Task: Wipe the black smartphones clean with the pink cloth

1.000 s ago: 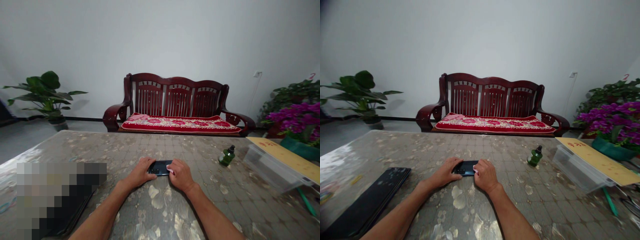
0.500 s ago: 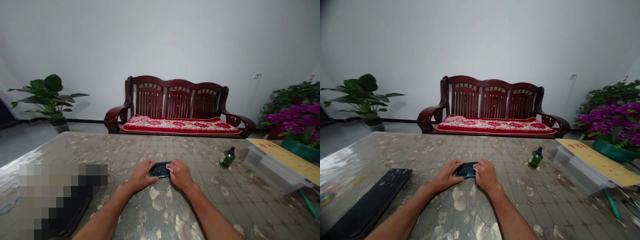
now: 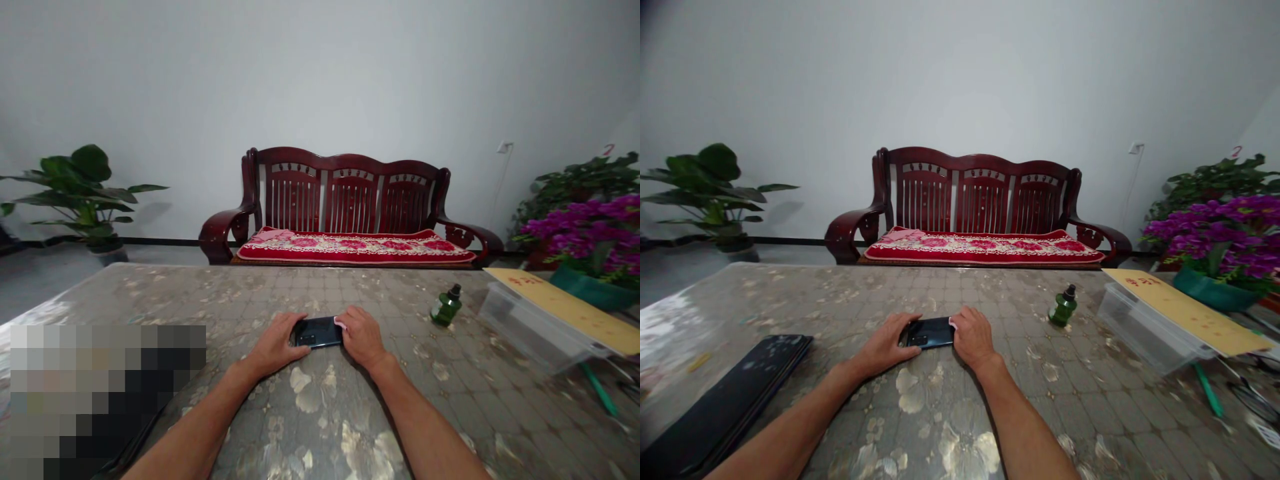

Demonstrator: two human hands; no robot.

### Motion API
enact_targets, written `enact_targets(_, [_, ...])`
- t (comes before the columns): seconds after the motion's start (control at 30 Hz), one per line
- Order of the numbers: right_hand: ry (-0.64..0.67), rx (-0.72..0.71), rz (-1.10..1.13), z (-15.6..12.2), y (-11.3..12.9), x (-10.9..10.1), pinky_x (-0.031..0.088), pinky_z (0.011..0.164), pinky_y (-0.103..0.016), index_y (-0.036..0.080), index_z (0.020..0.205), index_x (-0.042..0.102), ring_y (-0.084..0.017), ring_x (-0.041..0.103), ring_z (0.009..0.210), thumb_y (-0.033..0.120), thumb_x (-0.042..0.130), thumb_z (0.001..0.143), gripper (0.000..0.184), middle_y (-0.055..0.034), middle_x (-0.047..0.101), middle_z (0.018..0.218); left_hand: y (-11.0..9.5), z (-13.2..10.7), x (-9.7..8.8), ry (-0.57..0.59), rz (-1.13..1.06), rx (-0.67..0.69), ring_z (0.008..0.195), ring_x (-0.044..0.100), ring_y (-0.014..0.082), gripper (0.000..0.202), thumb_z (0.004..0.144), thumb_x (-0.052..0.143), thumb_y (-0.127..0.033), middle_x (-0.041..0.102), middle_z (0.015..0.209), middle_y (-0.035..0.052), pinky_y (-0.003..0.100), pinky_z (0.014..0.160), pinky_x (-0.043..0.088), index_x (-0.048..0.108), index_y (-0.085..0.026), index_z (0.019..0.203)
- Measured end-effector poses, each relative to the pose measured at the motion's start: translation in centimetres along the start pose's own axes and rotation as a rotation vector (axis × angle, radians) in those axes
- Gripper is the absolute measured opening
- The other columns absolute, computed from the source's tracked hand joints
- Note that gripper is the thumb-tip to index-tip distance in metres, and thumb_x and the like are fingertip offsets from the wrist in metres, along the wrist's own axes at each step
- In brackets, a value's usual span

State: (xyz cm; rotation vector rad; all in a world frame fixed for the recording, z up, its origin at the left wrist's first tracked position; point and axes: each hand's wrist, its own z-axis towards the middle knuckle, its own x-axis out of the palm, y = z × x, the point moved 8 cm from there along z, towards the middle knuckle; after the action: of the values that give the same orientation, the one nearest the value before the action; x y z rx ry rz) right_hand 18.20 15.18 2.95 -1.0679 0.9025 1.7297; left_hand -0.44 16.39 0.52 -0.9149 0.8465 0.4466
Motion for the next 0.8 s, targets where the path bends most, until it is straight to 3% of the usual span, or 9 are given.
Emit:
enact_targets(0.2, [-0.035,0.135,-0.039,-0.1,-1.8,0.0,0.038,0.082,-0.029,0.027,0.102,0.074,-0.020,0.056,0.096,0.014,0.052,0.095,0.026,-0.0042,0.066,0.097,0.1,0.1,0.2,0.019,-0.005,-0.039,0.115,0.057,0.0306,0.060,0.073,0.075,-0.029,0.064,0.121,0.0114,0.044,0.102,0.044,0.056,-0.017,0.130])
enact_targets(0.8, [-0.059,0.131,-0.015,-0.1,-1.8,0.2,0.040,0.082,-0.030,0.026,0.101,0.074,-0.020,0.056,0.095,0.011,0.056,0.090,0.026,-0.0048,0.066,0.097,0.0,0.0,0.1,0.000,0.000,-0.033,0.114,0.057,0.0299,0.059,0.074,0.075,-0.029,0.064,0.122,0.0104,0.044,0.102,0.044,0.057,-0.020,0.130])
